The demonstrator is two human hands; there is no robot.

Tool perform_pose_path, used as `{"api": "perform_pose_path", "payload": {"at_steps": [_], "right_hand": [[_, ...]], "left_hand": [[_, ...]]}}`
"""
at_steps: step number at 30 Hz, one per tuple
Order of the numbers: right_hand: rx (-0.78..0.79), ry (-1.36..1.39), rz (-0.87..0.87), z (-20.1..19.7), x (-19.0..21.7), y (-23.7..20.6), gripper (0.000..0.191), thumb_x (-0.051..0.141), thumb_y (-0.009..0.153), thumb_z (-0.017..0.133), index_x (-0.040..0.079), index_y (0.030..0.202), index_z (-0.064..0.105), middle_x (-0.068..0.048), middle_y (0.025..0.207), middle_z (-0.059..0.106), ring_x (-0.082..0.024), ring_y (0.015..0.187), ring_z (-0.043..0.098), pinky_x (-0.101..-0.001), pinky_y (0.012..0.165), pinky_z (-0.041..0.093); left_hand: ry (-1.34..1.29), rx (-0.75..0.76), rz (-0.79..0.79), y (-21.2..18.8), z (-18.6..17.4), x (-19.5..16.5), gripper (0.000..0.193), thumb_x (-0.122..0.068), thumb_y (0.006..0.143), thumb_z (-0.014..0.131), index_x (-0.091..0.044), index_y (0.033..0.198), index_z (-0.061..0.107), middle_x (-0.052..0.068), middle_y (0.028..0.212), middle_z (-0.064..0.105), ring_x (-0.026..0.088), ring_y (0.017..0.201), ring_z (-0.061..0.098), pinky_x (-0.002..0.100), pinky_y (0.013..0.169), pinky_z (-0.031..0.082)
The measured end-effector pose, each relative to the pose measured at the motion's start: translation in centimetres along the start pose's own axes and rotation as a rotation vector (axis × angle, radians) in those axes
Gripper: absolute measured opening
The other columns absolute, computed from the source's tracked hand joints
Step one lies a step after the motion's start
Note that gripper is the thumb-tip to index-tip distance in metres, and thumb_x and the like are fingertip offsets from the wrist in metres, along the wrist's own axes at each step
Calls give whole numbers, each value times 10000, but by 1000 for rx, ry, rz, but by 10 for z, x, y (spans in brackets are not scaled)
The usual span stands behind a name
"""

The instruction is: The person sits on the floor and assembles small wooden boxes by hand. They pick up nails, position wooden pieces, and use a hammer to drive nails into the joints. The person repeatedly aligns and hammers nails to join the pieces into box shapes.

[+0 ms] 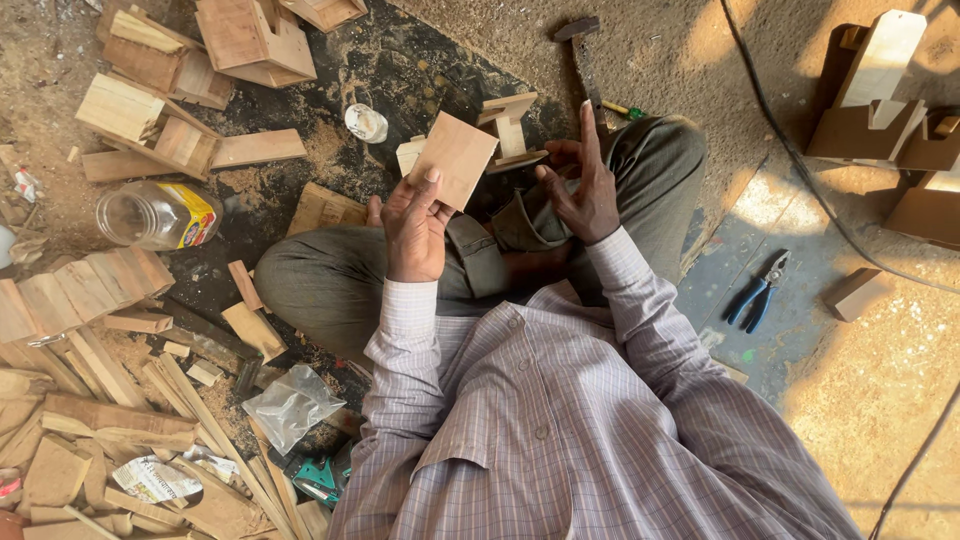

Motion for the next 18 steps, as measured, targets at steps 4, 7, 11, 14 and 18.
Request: {"api": "perform_pose_path", "payload": {"at_steps": [4,7,11,14,18], "right_hand": [[8,20,33,13,-27,-4,1126,380,977,845,78,1686,24,-163,1316,723,-256,1136,737,-365,933,601],[14,112,77,17,-38,-5,1213,409,926,884,73,1689,4,-161,1324,714,-273,1178,703,-400,1049,558],[40,316,115,18,-49,-5,1230,397,892,891,77,1686,8,-167,1341,696,-267,1245,669,-400,1122,499],[48,381,158,20,-60,-2,1167,369,931,853,78,1694,20,-150,1314,723,-228,1227,672,-379,1131,491],[31,476,194,24,-72,-1,1032,323,1030,770,60,1698,30,-131,1295,718,-178,1220,677,-343,1126,491]], "left_hand": [[278,1,-22,26,-7,1,377,-208,893,872,-22,1158,680,48,1021,716,95,855,612,231,703,475],[403,72,-27,45,1,3,335,-206,843,876,-35,1068,695,7,920,743,38,744,605,191,589,432],[580,82,-148,67,11,10,290,-221,803,893,-40,980,752,-17,802,732,29,637,594,177,522,413],[578,134,-192,84,16,19,293,-247,804,899,-39,969,775,-36,774,710,28,599,555,177,510,403],[620,148,-232,102,18,32,334,-271,813,898,-31,1009,773,-31,801,714,39,641,606,183,536,451]]}}
Point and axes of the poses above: each hand's wrist, its own y-axis towards the middle knuckle, its own z-axis out of the palm, x = y × z, the point moved 2 cm from there along y, towards the middle knuckle
